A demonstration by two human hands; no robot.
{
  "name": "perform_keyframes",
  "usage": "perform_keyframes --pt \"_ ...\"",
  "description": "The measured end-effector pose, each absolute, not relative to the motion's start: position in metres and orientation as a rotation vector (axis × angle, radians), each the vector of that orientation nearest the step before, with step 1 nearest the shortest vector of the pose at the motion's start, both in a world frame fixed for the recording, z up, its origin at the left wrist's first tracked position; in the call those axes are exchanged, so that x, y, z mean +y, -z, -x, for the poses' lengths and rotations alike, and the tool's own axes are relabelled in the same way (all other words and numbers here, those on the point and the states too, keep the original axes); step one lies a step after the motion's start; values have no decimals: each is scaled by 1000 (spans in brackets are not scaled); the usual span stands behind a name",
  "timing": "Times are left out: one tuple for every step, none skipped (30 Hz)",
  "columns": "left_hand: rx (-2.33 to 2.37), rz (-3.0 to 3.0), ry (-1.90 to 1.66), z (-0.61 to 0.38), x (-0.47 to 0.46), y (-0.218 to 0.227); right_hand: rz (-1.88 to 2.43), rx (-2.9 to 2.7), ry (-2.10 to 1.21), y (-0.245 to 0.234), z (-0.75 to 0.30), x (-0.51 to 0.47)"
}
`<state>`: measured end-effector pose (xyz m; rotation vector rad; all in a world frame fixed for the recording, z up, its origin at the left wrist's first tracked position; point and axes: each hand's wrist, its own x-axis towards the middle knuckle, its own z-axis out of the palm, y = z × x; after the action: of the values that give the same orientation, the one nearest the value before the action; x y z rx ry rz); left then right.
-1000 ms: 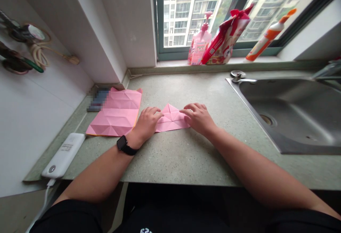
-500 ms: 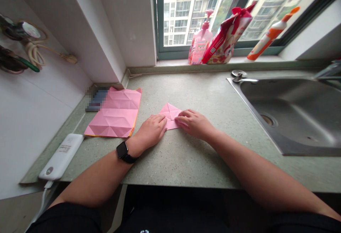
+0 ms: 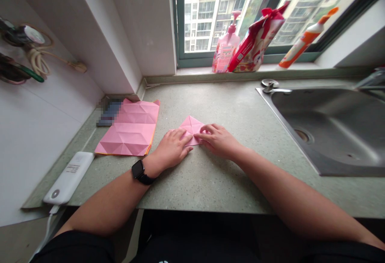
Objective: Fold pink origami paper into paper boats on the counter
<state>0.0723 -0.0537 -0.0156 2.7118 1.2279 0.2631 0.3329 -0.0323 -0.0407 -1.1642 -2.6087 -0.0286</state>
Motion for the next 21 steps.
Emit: perform_keyframes --pt "1233 -2712 -258 -73 -54 15 1169 -2608 28 40 -333 -32" --pt "1239 -2713 -250 -73 -54 15 1173 -2609 26 40 -332 -32" --pt "1245 -2713 -243 -73 -54 15 1176 -2610 22 40 -332 -32" --pt "1250 -2713 -235 -73 -54 15 1179 -2611 19 39 -332 -32" --pt "1254 -2713 -230 -73 -53 15 1183 -2612 15 39 -332 -32" --pt "1258 -2714 -228 -73 -53 15 1187 -2613 12 38 -332 -32" --pt "1259 -2716 -230 -73 -53 16 1190 -2614 8 38 -333 -32" --pt "1260 -2718 -235 -73 -53 16 1193 -2616 2 37 -334 -31" --pt "1259 -2719 -244 -73 -52 17 1198 -2617 -5 37 -336 -31" --pt "1257 -2719 -253 -72 -52 17 1204 -2619 -13 36 -338 -30" --pt "1255 -2718 -261 -72 -52 18 1212 -2620 -22 35 -340 -29" --pt "1252 -2715 -264 -71 -51 18 1223 -2622 -31 34 -343 -28" --pt "1249 -2711 -267 -71 -51 18 1236 -2624 -40 33 -346 -27" --pt "1246 -2707 -269 -71 -51 19 1250 -2626 -48 31 -349 -27" --pt "1243 -2703 -272 -70 -51 19 1264 -2629 -57 30 -352 -26" --pt "1241 -2700 -275 -70 -50 19 1279 -2631 -66 28 -355 -25" --pt "1239 -2699 -277 -70 -50 19 1298 -2630 -75 26 -357 -25" --pt "1239 -2700 -275 -70 -50 19 1317 -2631 -83 24 -360 -25" --pt "1242 -2701 -272 -70 -50 19 1337 -2633 -91 21 -362 -25" --pt "1244 -2703 -264 -70 -50 19 1356 -2638 -101 19 -365 -25" --pt "1248 -2705 -257 -70 -50 19 1374 -2646 -111 17 -369 -25"
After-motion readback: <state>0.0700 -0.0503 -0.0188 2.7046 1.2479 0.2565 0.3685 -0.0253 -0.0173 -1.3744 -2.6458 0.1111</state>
